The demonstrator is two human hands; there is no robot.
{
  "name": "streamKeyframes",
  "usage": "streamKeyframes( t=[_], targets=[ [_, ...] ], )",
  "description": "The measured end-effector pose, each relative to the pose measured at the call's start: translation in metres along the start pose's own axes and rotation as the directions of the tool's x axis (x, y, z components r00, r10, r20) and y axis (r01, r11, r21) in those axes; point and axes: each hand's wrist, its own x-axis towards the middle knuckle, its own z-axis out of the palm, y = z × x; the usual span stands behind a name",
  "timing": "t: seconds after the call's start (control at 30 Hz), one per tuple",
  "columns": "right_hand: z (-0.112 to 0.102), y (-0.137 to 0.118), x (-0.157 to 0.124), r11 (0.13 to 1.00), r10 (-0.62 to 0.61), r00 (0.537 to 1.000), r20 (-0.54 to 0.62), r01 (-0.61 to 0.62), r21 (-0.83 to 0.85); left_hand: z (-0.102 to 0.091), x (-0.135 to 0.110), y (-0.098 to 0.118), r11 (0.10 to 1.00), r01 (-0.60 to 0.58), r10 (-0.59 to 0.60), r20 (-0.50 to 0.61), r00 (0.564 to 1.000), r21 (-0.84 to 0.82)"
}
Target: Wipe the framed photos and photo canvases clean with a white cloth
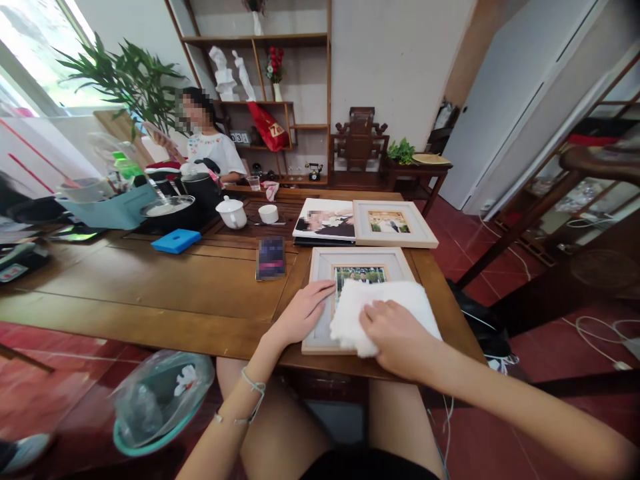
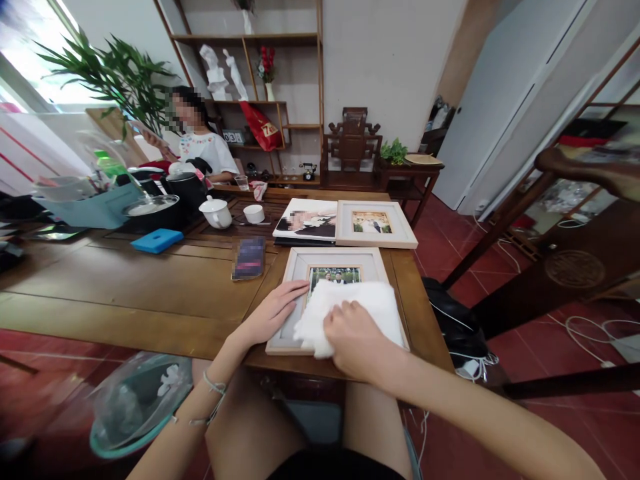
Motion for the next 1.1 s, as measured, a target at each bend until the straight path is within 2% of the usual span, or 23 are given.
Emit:
streamKeyframes(
  t=[0.1,0.17,0.23,0.33,0.47,0.57,0.63,0.7,0.83,0.93,1.1],
  targets=[
    [-0.003,-0.022,-0.019,0.977,-0.202,0.977,-0.075,0.206,0.050,0.000,0.000,0.000,1.000,-0.010,0.010,0.005,1.000,-0.005],
    [-0.001,-0.024,-0.024,0.968,-0.231,0.966,-0.116,0.241,0.075,0.000,-0.001,0.001,1.000,-0.015,0.015,0.006,1.000,-0.006],
    [0.003,-0.018,-0.023,0.980,-0.165,0.980,-0.113,0.176,0.093,-0.001,-0.001,0.000,1.000,-0.016,0.016,0.001,1.000,-0.005],
    [0.009,0.003,-0.013,0.998,0.006,0.997,-0.072,-0.002,0.056,-0.001,-0.001,0.000,1.000,-0.021,0.021,-0.003,1.000,-0.006],
    [0.015,0.029,0.004,0.983,0.173,0.983,-0.066,-0.176,-0.041,-0.002,-0.001,0.000,1.000,-0.018,0.018,0.000,1.000,-0.010],
    [0.013,0.027,0.014,0.971,0.227,0.971,-0.074,-0.232,-0.066,-0.002,-0.001,0.000,1.000,-0.011,0.011,0.008,1.000,-0.012],
    [0.008,0.012,0.018,0.979,0.196,0.980,-0.040,-0.198,-0.054,-0.002,-0.001,0.000,1.000,-0.001,0.002,0.009,1.000,-0.019],
    [0.001,-0.007,0.020,0.994,0.107,0.994,-0.013,-0.107,-0.027,-0.001,-0.001,0.000,1.000,0.011,-0.011,0.003,1.000,-0.027],
    [-0.003,-0.033,0.021,0.999,-0.045,0.997,-0.062,0.045,0.010,0.000,0.001,0.000,0.998,0.030,-0.030,-0.014,0.999,-0.050],
    [0.005,-0.032,0.013,0.996,-0.065,0.991,-0.118,0.072,0.053,0.000,0.001,0.001,0.998,0.035,-0.036,-0.019,0.999,-0.059],
    [0.021,-0.008,-0.007,0.987,-0.050,0.983,-0.177,0.076,0.144,-0.001,-0.001,0.001,0.998,0.037,-0.037,0.004,0.999,-0.047]
  ],
)
